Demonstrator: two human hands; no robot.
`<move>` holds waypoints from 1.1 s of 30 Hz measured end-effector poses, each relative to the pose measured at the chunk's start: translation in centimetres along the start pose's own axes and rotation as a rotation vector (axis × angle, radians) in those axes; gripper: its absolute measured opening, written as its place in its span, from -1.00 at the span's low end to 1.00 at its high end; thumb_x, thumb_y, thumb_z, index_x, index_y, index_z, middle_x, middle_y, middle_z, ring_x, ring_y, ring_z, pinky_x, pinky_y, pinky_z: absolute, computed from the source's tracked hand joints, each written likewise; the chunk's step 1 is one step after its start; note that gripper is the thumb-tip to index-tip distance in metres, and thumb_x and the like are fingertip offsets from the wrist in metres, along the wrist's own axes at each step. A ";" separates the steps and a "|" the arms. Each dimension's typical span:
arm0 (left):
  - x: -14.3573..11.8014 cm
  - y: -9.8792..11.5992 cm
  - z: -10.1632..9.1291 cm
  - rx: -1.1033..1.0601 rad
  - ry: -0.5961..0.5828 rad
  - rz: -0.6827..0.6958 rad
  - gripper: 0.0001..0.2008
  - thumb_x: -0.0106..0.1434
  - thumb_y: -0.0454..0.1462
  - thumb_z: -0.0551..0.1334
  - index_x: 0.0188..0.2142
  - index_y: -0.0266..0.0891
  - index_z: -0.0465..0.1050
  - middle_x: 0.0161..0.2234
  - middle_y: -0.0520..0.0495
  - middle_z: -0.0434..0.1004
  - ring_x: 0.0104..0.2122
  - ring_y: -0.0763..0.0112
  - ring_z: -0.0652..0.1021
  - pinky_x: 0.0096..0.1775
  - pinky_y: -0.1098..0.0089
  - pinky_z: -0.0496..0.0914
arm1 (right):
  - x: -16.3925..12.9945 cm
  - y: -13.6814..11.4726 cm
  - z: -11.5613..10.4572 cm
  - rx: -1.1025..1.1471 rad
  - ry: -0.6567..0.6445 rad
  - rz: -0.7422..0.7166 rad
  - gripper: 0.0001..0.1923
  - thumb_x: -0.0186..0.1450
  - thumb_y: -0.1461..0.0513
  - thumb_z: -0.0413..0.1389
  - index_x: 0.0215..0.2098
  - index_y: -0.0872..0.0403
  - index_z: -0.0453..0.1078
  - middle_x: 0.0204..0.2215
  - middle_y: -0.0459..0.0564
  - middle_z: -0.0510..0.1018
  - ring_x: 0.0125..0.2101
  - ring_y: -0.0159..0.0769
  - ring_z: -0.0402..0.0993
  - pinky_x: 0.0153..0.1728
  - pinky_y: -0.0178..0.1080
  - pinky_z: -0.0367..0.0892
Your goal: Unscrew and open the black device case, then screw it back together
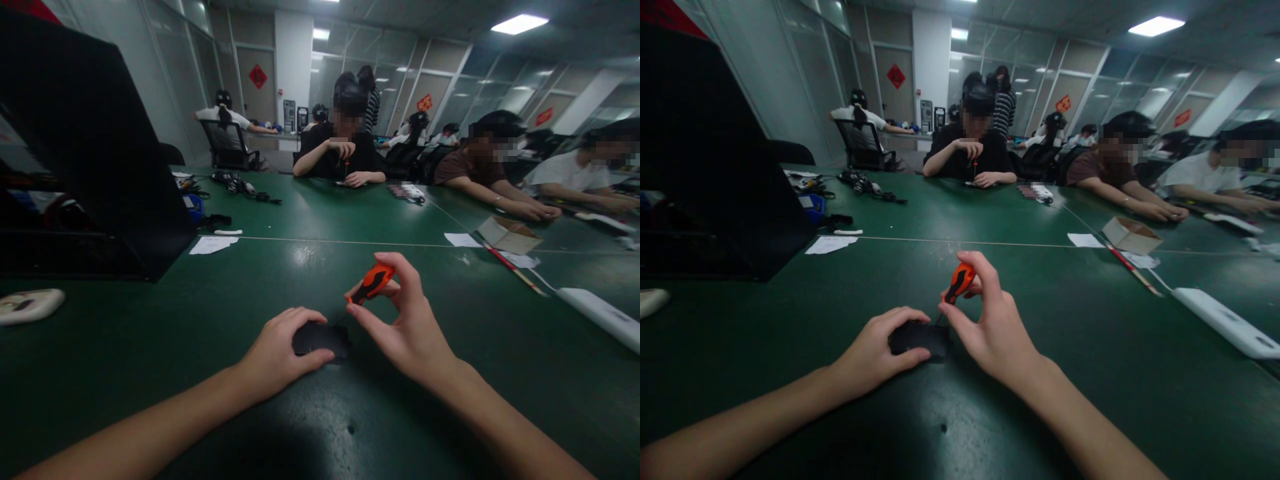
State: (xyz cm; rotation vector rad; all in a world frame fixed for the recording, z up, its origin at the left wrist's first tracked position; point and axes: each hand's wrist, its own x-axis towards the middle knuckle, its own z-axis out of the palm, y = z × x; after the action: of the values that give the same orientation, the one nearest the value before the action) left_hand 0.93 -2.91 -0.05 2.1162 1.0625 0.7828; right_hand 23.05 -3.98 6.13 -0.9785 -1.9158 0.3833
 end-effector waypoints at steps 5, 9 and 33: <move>0.2 -0.3 -1.5 -0.057 -0.140 0.057 -0.59 0.21 -0.20 0.39 0.04 -0.15 0.44 -0.04 -0.06 0.55 -0.06 0.23 0.55 -0.04 0.26 0.39 | 0.0 -0.5 -0.3 0.042 -0.098 -0.029 -0.26 0.35 0.37 0.14 0.36 -0.16 -0.09 -0.17 -0.08 0.55 -0.14 -0.25 0.58 0.01 -0.05 0.46; 0.2 -0.3 -1.3 -0.050 -0.119 0.029 -0.61 0.21 -0.21 0.39 0.02 -0.16 0.46 -0.08 -0.08 0.56 -0.10 0.22 0.55 -0.06 0.25 0.40 | 0.0 0.0 -0.5 -0.126 -0.037 -0.053 -0.17 0.28 0.26 0.29 0.35 -0.15 -0.05 -0.07 0.00 0.52 -0.17 -0.19 0.58 -0.01 0.00 0.47; 0.4 -0.2 -0.4 -0.075 -0.020 -0.054 -0.62 0.13 -0.21 0.46 -0.04 -0.17 0.56 -0.15 -0.03 0.67 -0.19 0.24 0.63 -0.14 0.31 0.43 | -1.1 -1.3 0.7 0.124 -0.002 -0.016 -0.17 0.31 0.40 0.21 0.38 -0.20 -0.05 -0.18 -0.09 0.56 -0.18 -0.26 0.62 -0.02 -0.04 0.55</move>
State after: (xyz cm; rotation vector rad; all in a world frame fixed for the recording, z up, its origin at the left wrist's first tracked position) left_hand 0.71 -2.36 0.15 2.0199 1.0593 0.7625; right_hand 22.16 -5.60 5.90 -0.8809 -1.8777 0.4876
